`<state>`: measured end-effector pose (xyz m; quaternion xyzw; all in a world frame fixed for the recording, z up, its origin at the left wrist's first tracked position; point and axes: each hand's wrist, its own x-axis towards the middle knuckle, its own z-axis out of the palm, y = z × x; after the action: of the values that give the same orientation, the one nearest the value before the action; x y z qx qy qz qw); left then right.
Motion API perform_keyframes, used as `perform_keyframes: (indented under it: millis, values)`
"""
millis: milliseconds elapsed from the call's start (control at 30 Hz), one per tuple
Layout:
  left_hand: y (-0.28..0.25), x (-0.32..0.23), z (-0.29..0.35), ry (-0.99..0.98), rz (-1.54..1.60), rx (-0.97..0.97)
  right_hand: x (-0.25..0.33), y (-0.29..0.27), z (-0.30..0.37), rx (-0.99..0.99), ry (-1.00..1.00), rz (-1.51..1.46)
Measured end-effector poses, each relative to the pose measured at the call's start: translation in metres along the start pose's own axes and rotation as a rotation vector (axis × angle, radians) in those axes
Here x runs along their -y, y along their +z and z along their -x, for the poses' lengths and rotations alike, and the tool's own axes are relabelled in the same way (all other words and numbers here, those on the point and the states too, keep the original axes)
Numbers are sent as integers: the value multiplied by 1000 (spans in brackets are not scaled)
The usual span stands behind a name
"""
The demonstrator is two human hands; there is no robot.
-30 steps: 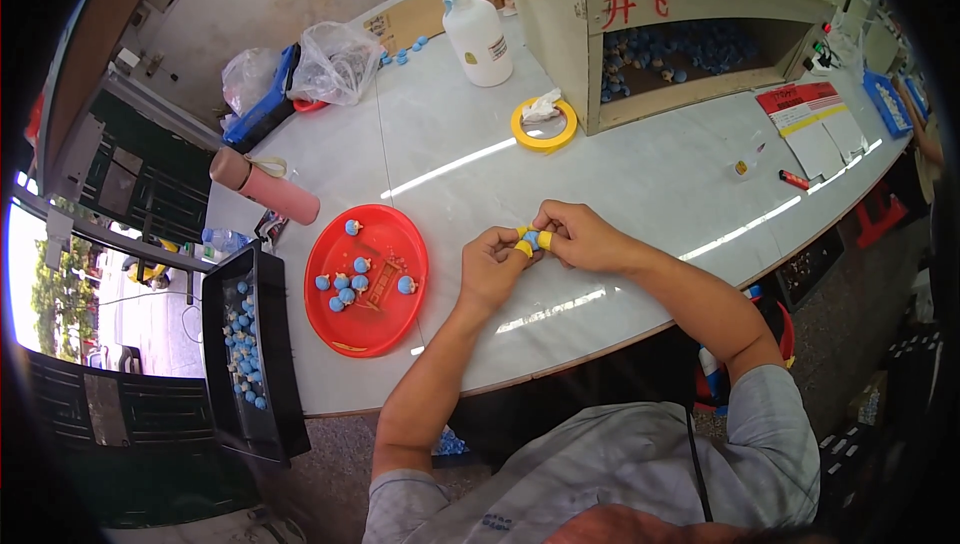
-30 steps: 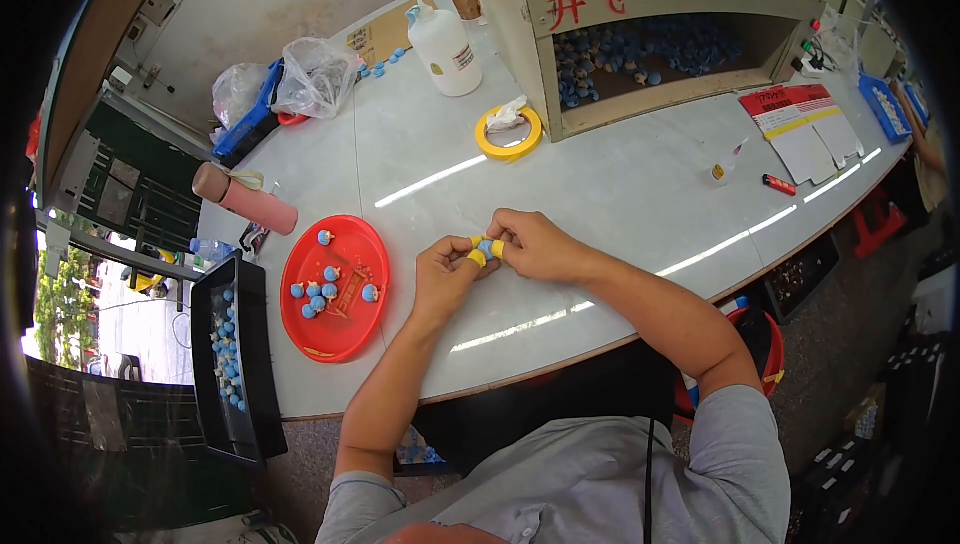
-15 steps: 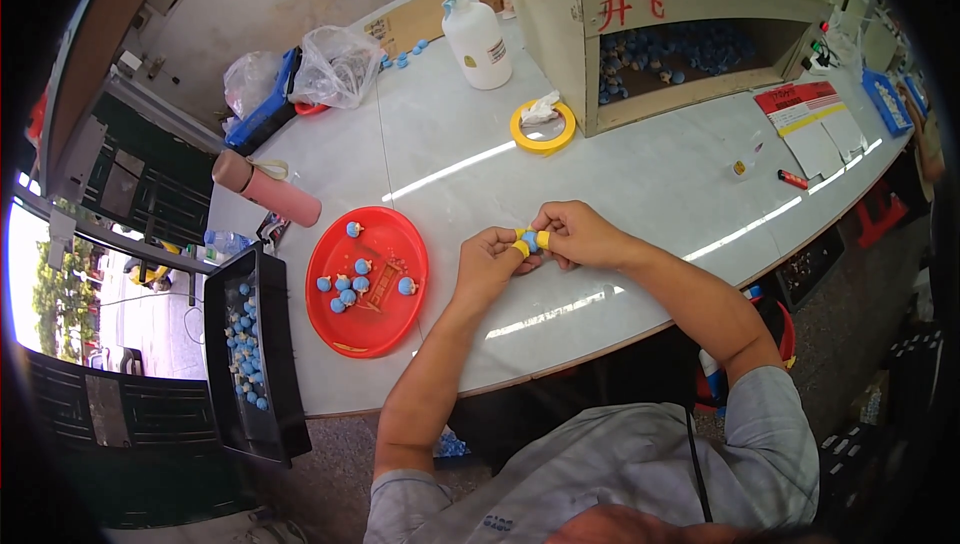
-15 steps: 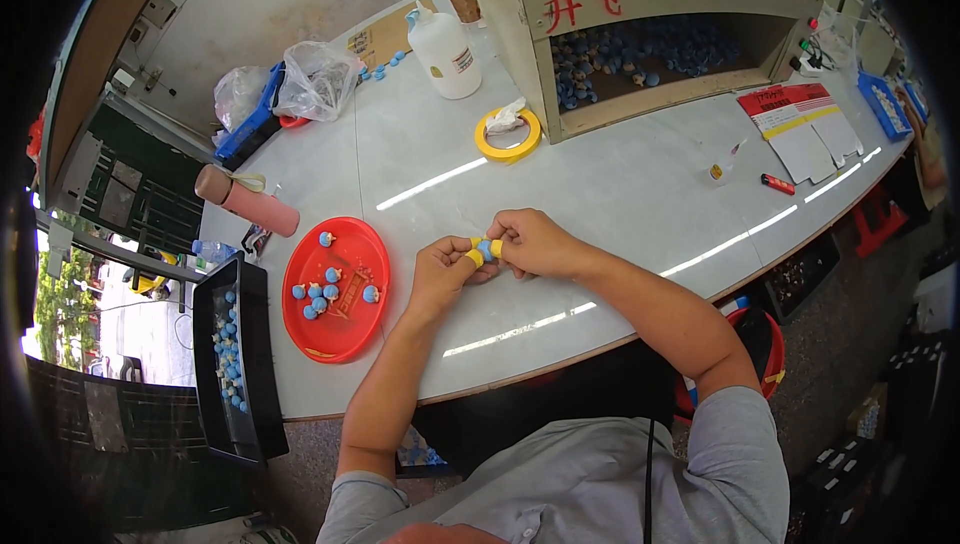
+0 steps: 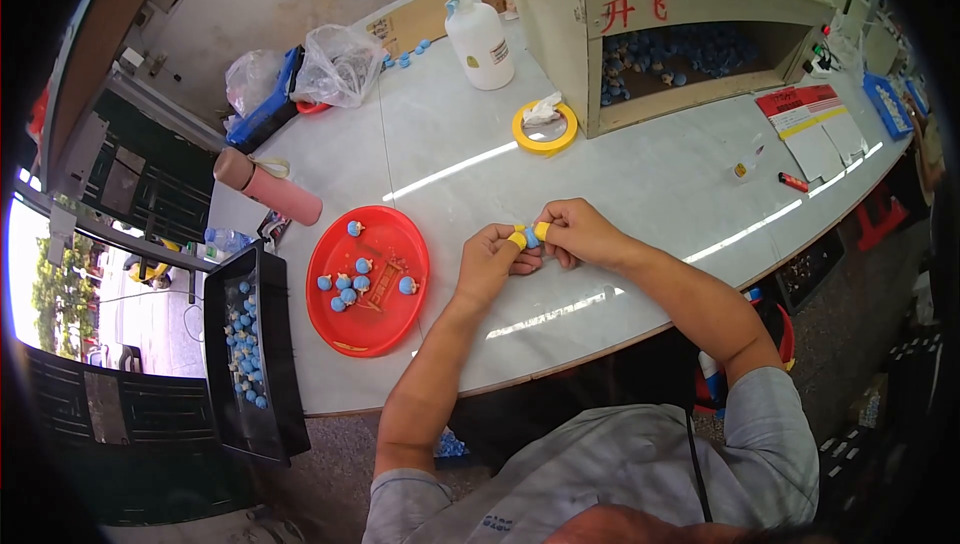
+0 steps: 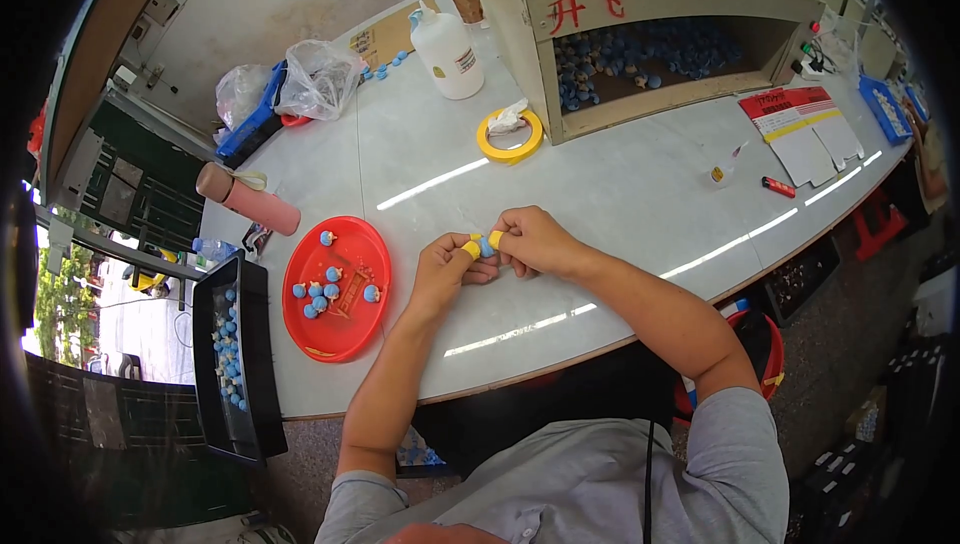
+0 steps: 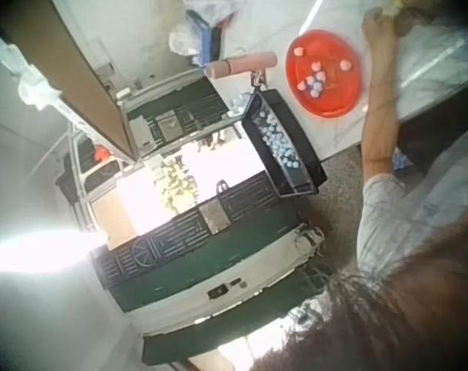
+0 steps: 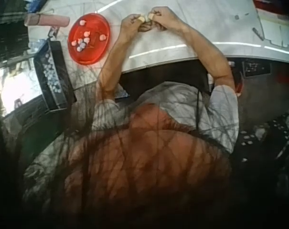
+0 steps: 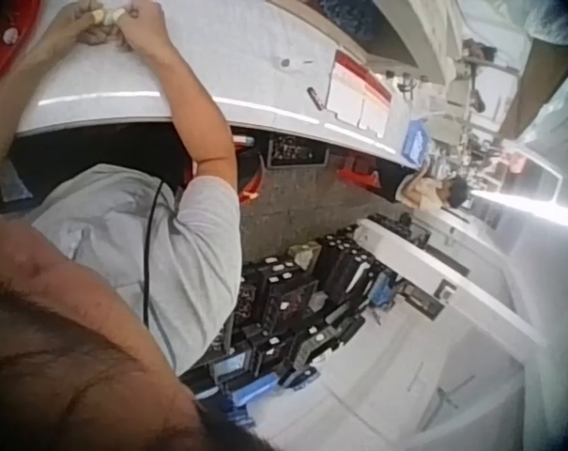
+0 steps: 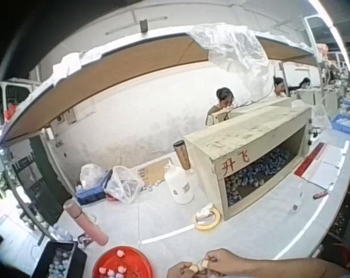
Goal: The person applies glue from a small bottle onto toy components, retrieves matching parts from a storage box, and presses the pieces together by hand to assemble small figurines before placing them onto a red plate.
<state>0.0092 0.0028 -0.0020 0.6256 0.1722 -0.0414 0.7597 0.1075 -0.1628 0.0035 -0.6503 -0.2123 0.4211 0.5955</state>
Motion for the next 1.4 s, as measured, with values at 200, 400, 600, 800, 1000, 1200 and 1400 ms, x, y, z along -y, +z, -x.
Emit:
perform_keyframes:
  millis: [200,400,600,800,1000,1200,1400]
  values:
    - [-5,-2,3,10,2,44,0,-1,2,33,-8,-22]
    - [-5,-4,3,-11,0,54,-2,0,3,29,-32,44]
    - [-6,-1,2,5,51,46,4,3,6,1,-43,106]
    - [-4,0,1,3,-16,52,1,2,4,-9,-26,111]
    - [1,3,1,51,-58,-17,7,10,6,-63,-39,169]
    - [2,2,1,53,-47,-27,5,9,5,-59,-37,166]
    - [-4,2,0,22,11,8,2,7,4,-52,-62,107]
